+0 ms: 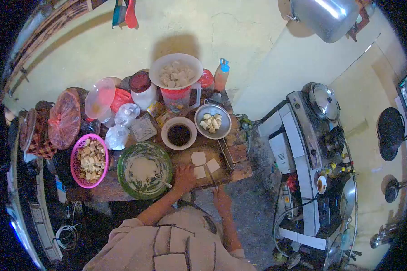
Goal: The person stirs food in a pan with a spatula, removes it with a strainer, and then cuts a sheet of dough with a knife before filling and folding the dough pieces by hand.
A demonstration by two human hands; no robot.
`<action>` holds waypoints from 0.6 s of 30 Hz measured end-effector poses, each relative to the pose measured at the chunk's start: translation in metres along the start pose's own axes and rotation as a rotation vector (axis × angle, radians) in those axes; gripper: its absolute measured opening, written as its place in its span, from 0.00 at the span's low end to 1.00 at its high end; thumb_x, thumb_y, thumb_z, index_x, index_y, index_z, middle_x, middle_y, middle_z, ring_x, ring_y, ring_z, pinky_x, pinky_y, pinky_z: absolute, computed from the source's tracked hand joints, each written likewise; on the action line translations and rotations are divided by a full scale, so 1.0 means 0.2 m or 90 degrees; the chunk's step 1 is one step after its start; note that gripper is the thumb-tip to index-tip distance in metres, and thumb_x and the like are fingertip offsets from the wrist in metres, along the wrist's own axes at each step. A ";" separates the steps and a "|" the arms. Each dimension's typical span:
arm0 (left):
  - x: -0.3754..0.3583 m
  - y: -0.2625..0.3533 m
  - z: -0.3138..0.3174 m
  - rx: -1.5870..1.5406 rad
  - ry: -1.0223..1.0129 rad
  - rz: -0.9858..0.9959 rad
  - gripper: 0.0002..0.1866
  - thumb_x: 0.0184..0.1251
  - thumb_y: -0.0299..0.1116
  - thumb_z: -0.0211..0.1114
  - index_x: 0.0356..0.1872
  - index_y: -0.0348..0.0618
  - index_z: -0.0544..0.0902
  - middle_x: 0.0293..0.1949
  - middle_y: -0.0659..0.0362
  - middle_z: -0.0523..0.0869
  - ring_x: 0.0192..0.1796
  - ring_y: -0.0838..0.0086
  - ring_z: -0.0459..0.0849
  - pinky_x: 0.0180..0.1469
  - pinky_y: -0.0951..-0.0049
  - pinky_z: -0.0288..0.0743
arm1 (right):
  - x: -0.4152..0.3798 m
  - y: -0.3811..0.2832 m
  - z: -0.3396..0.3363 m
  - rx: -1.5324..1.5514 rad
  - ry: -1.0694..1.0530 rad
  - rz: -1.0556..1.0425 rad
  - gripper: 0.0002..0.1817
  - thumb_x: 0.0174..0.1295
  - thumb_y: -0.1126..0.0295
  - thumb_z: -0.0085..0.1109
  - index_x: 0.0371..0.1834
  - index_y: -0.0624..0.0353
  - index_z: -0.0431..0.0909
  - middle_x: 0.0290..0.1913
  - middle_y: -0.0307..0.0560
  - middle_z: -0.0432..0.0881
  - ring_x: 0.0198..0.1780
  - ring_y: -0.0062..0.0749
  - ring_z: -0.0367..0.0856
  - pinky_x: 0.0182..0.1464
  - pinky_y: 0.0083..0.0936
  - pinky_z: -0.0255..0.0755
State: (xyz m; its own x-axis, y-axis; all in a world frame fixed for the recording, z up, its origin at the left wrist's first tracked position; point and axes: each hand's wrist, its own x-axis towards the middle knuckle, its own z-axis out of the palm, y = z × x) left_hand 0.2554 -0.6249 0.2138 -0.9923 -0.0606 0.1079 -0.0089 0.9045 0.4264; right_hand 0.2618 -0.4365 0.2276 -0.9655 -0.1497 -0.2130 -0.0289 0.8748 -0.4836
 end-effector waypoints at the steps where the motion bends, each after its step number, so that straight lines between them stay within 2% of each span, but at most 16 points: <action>1: 0.00 0.01 0.00 0.019 0.032 0.005 0.30 0.43 0.42 0.63 0.48 0.36 0.68 0.45 0.53 0.70 0.50 0.61 0.65 0.52 0.60 0.58 | -0.02 0.04 0.04 -0.001 -0.010 0.003 0.16 0.58 0.57 0.46 0.35 0.60 0.65 0.27 0.62 0.75 0.32 0.61 0.72 0.31 0.48 0.64; 4: 0.03 0.00 0.05 0.063 -0.008 0.020 0.34 0.40 0.46 0.64 0.49 0.37 0.67 0.46 0.53 0.68 0.51 0.62 0.64 0.51 0.58 0.58 | -0.02 0.07 0.08 -0.006 -0.036 0.021 0.15 0.58 0.58 0.46 0.34 0.60 0.64 0.27 0.62 0.75 0.32 0.60 0.73 0.31 0.48 0.64; 7: 0.05 0.00 0.08 0.032 -0.062 0.001 0.34 0.41 0.45 0.64 0.50 0.37 0.65 0.46 0.53 0.68 0.52 0.61 0.63 0.50 0.57 0.58 | -0.05 0.07 0.05 -0.018 -0.044 0.034 0.15 0.58 0.57 0.45 0.35 0.59 0.63 0.26 0.61 0.75 0.30 0.60 0.73 0.31 0.48 0.65; 10: 0.01 -0.03 0.10 0.044 0.053 0.046 0.33 0.43 0.43 0.63 0.51 0.37 0.65 0.48 0.52 0.66 0.51 0.60 0.63 0.49 0.54 0.57 | -0.05 0.11 0.09 -0.009 -0.018 -0.021 0.16 0.58 0.56 0.43 0.36 0.58 0.63 0.25 0.61 0.75 0.28 0.59 0.74 0.29 0.49 0.66; 13: -0.10 -0.09 0.11 -0.138 0.048 0.031 0.32 0.46 0.41 0.61 0.54 0.39 0.63 0.52 0.51 0.63 0.53 0.59 0.62 0.53 0.52 0.55 | -0.08 0.10 0.10 -0.015 -0.002 -0.066 0.14 0.58 0.59 0.44 0.34 0.59 0.61 0.24 0.62 0.74 0.28 0.60 0.73 0.28 0.49 0.64; 16: -0.31 -0.13 0.04 0.078 -0.037 0.198 0.33 0.49 0.41 0.58 0.56 0.39 0.61 0.55 0.51 0.60 0.57 0.58 0.59 0.58 0.55 0.52 | -0.09 0.06 0.09 -0.069 -0.029 -0.056 0.13 0.58 0.60 0.44 0.35 0.59 0.61 0.22 0.61 0.74 0.26 0.61 0.72 0.27 0.50 0.65; 18: -0.41 -0.17 0.04 -0.003 -0.110 0.188 0.33 0.50 0.41 0.57 0.57 0.38 0.59 0.56 0.51 0.60 0.58 0.57 0.57 0.60 0.57 0.50 | -0.07 0.04 0.09 -0.108 -0.078 -0.015 0.13 0.58 0.61 0.44 0.35 0.59 0.60 0.21 0.61 0.74 0.25 0.61 0.72 0.27 0.50 0.65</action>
State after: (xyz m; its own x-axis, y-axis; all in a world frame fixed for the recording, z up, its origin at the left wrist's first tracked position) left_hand 0.3361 -0.6464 0.1836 -0.9580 0.2768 0.0745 0.2829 0.8705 0.4028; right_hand 0.2791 -0.4354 0.2106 -0.9254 -0.2174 -0.3106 -0.1046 0.9339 -0.3420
